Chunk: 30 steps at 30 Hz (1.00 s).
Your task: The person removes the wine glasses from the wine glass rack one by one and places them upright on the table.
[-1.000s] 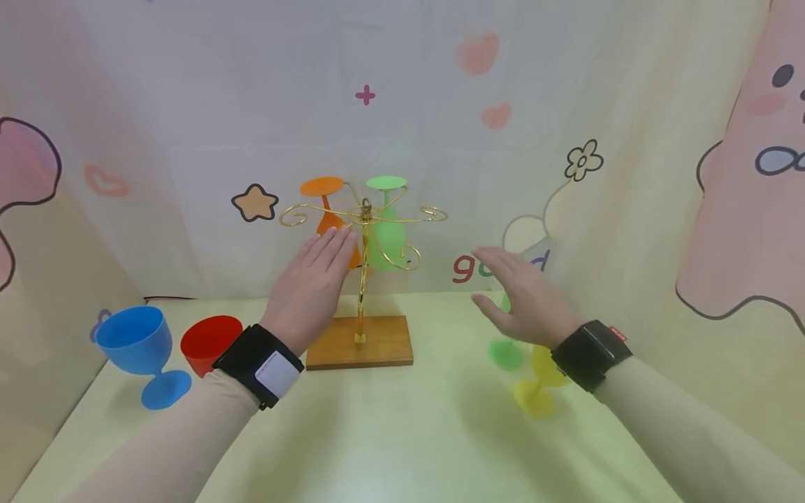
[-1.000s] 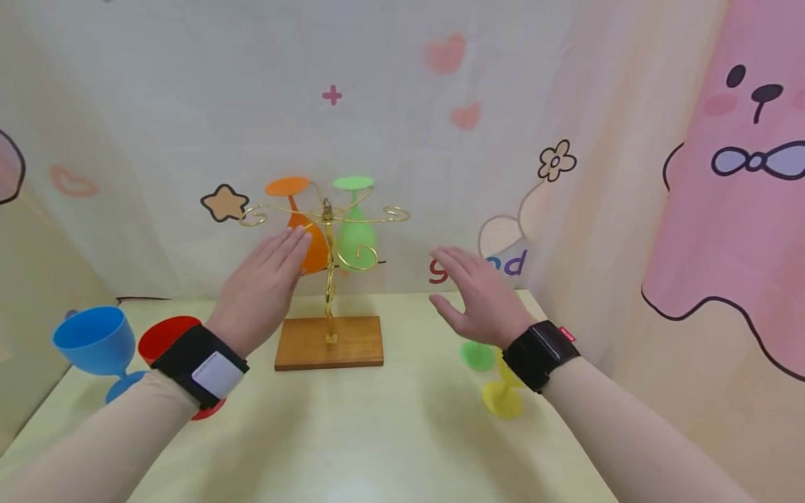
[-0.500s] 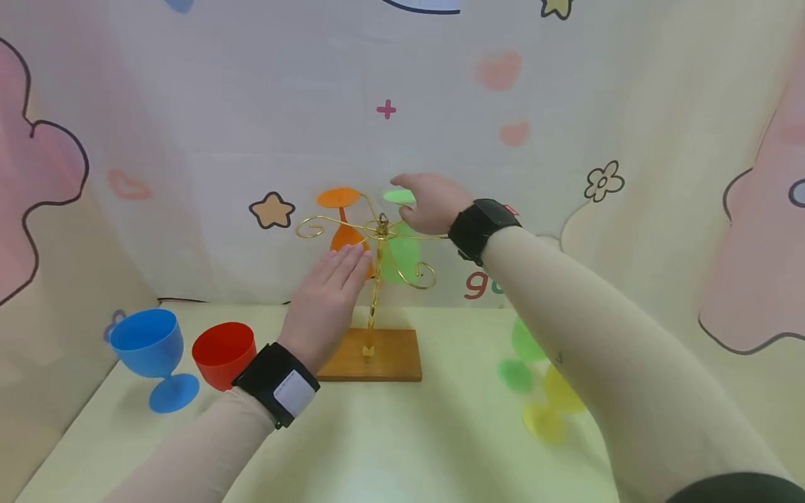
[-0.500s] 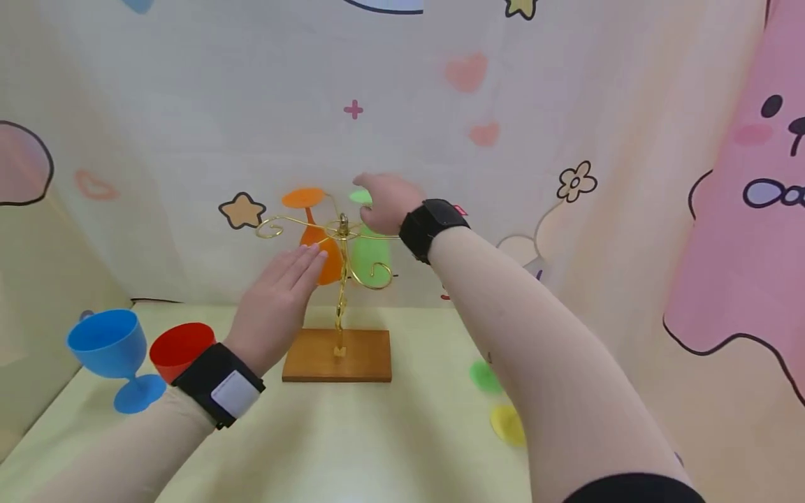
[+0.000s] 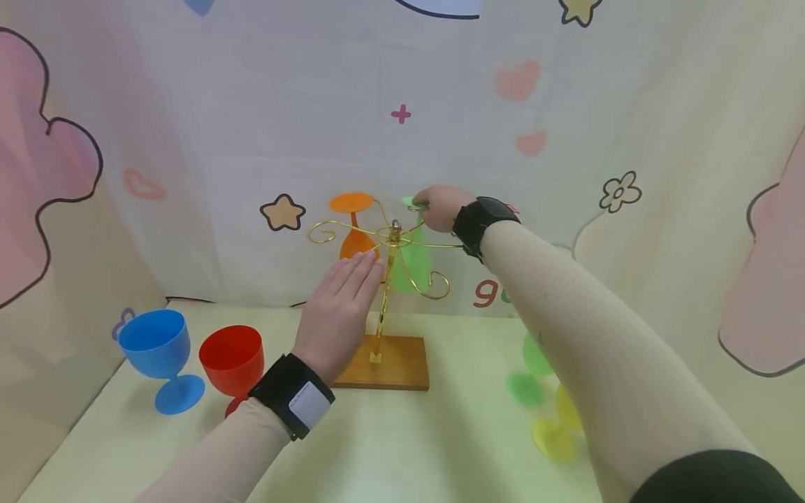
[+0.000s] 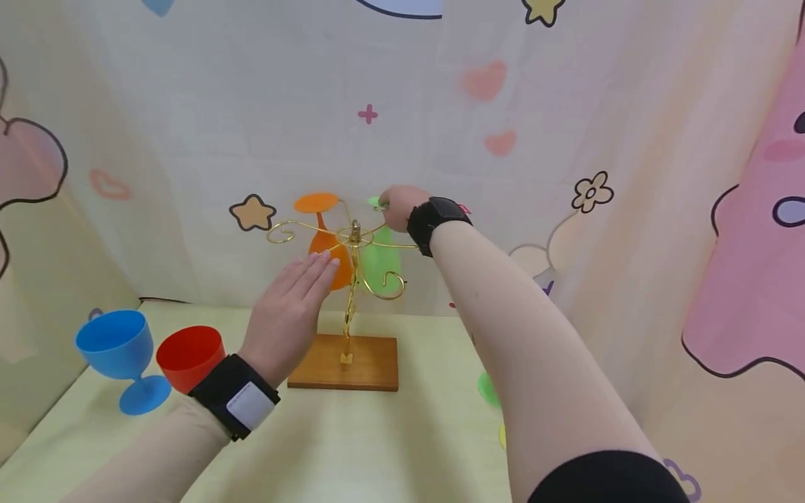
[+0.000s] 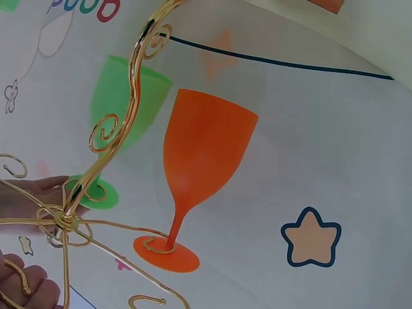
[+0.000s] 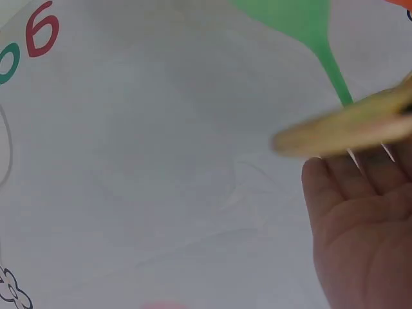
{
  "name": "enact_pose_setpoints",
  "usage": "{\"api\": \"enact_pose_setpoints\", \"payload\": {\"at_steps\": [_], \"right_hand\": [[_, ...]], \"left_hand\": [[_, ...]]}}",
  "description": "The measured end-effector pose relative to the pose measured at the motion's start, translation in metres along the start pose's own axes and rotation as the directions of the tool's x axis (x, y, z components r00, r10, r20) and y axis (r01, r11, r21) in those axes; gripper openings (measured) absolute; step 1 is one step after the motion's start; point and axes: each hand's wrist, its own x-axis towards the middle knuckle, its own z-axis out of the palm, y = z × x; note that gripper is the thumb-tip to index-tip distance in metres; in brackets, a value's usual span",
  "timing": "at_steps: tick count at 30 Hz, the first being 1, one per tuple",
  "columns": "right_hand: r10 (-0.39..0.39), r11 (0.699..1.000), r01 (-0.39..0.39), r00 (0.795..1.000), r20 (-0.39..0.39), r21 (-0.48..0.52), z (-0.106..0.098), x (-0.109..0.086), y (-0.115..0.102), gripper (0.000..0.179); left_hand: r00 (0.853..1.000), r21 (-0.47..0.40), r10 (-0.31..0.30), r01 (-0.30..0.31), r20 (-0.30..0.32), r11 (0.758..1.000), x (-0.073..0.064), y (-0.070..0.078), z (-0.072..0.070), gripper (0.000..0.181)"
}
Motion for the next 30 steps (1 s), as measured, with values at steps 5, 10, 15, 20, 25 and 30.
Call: {"api": "enact_pose_setpoints", "payload": {"at_steps": [5,10,15,20,25,30], "right_hand": [[-0.018,1.0,0.018,0.997,-0.081,0.003,0.004,-0.003,0.001,0.039],[0.004,1.0,-0.005,0.995,-0.101,-0.006,0.008,0.002,-0.004,0.039],[0.007,0.999,-0.003,0.995,-0.095,0.039,0.009,0.005,-0.001,0.04],[0.004,0.997,0.004,0.995,-0.097,0.076,0.009,0.008,0.002,0.04],[-0.018,0.999,0.023,0.993,-0.118,0.043,0.008,0.007,0.002,0.037],[-0.042,0.999,0.042,0.989,-0.139,-0.002,0.008,0.003,0.001,0.036]], "left_hand": [[1.0,-0.007,-0.01,0.01,-0.012,1.0,0.002,0.002,0.001,0.052],[1.0,-0.021,-0.022,0.021,-0.019,1.0,0.002,0.004,0.002,0.051],[0.999,-0.016,-0.028,0.028,-0.026,0.999,0.002,0.003,0.002,0.05],[0.999,-0.011,-0.035,0.035,-0.029,0.999,0.002,0.001,0.001,0.049],[0.999,-0.019,-0.036,0.036,-0.027,0.999,0.001,0.0,0.0,0.049],[0.999,-0.012,-0.034,0.034,-0.017,0.999,-0.001,0.0,0.0,0.047]]}}
